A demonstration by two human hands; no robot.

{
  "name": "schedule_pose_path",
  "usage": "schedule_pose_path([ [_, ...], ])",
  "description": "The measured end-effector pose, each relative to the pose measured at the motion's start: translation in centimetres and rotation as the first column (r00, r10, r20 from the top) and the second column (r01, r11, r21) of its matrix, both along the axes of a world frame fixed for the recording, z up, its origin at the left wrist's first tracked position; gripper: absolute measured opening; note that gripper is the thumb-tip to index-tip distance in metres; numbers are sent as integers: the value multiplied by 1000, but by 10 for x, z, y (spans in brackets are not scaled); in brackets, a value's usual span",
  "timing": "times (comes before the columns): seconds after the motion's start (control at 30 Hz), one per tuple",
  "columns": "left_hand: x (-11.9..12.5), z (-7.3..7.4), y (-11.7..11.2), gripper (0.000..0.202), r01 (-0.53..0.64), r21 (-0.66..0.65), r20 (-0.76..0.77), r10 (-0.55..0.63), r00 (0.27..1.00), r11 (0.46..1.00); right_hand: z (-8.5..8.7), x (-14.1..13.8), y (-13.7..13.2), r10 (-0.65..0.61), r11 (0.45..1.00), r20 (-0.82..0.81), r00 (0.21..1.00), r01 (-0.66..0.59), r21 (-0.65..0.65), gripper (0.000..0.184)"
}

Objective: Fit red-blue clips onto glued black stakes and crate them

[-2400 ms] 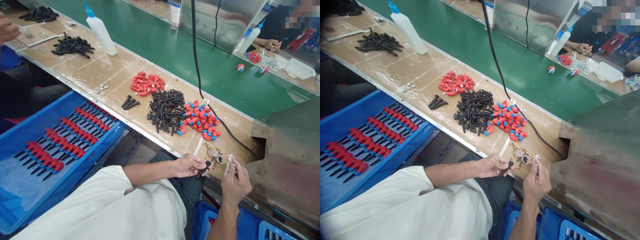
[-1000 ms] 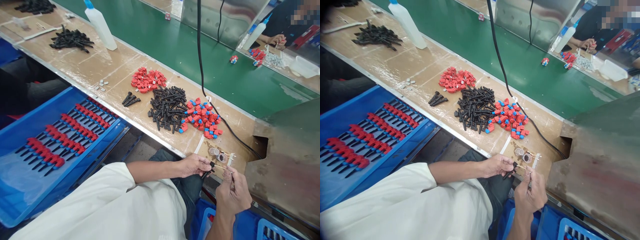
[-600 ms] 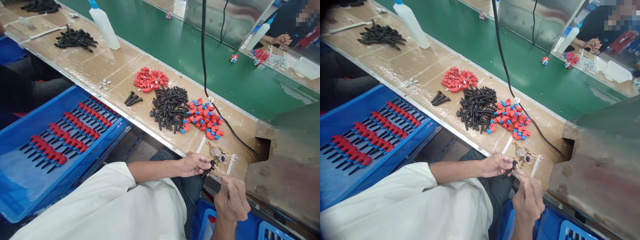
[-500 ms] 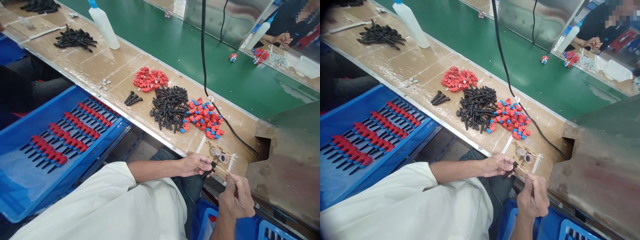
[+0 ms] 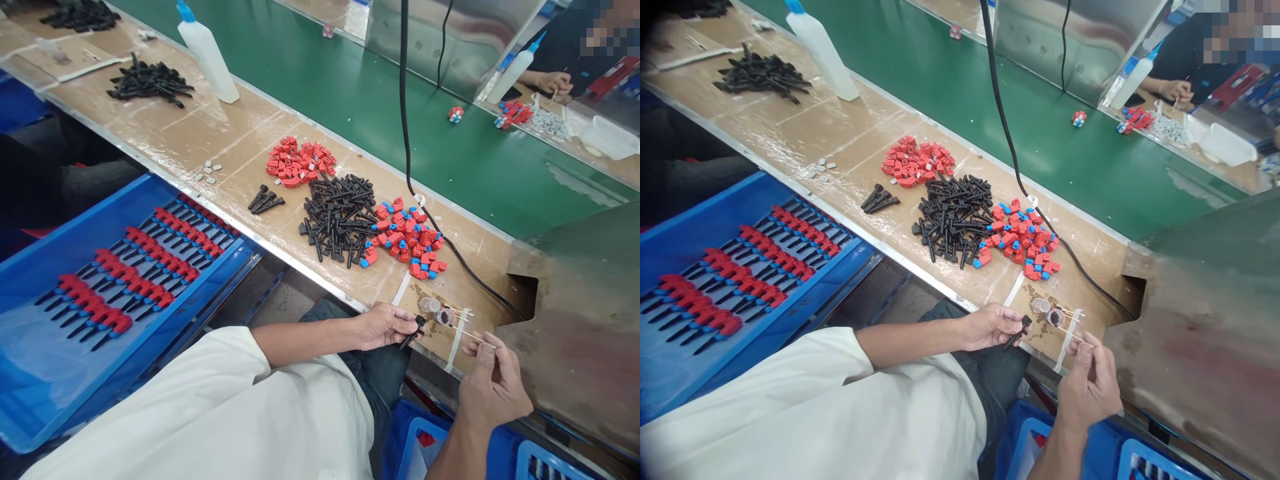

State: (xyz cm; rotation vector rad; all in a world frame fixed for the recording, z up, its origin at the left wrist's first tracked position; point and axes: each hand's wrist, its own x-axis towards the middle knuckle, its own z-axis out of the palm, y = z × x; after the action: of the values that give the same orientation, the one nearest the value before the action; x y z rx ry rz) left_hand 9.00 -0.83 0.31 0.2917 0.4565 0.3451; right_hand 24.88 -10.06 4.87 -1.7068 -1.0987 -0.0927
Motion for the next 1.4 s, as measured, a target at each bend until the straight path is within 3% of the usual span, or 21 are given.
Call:
schedule_pose_path([
  [0.07, 0, 0, 0, 47, 0, -10, 15, 0, 1000, 1000, -8, 10, 4, -44, 994, 90, 995, 53, -100, 30],
  [0.17, 0, -2, 0, 46, 3, -17, 39, -2, 999, 1000, -20, 20, 10, 9, 977, 235, 972, 41, -209, 40],
  [0.3, -2, -1, -1, 37, -2, -33, 39, 3, 999, 999, -23, 23, 9, 10, 972, 269, 963, 53, -228, 45],
  [0.43, -8, 2, 2, 27, -34, -78, 55, 38, 998, 996, 2, 15, 10, -149, 980, 191, 970, 170, -101, 41],
  [0.5, -14, 4, 5, 22, -63, -117, 75, 72, 995, 991, 20, 8, 17, -149, 982, 186, 971, 167, -89, 38],
  [0.57, -22, 4, 7, 19, -113, -161, 88, 128, 988, 980, 34, -2, 32, -26, 983, 236, 971, 68, -170, 39],
  [0.63, -31, 3, 8, 17, -197, -197, 92, 218, 972, 960, 38, -12, 54, 166, 943, 280, 946, -69, -327, 41],
  [0.77, -52, -3, 9, 17, -327, -222, 134, 361, 923, 919, 22, -40, 106, 465, 808, 298, 833, -263, -527, 44],
  [0.9, -69, -5, 12, 17, -393, -243, 176, 439, 881, 887, 0, -74, 143, 603, 733, 328, 727, -344, -587, 42],
  [1.0, -77, -3, 16, 15, -432, -258, 178, 482, 858, 864, -8, -92, 151, 607, 734, 356, 710, -331, -593, 39],
  [1.13, -82, 1, 21, 13, -446, -277, 176, 501, 847, 851, -15, -95, 145, 543, 757, 423, 725, -206, -620, 32],
  [1.3, -80, 0, 23, 13, -448, -293, 161, 505, 848, 845, -22, -86, 134, 478, 718, 398, 783, -87, -691, 16],
  [1.4, -80, 0, 22, 14, -434, -275, 162, 486, 859, 858, -23, -84, 131, 448, 705, 388, 805, -52, -707, 23],
])
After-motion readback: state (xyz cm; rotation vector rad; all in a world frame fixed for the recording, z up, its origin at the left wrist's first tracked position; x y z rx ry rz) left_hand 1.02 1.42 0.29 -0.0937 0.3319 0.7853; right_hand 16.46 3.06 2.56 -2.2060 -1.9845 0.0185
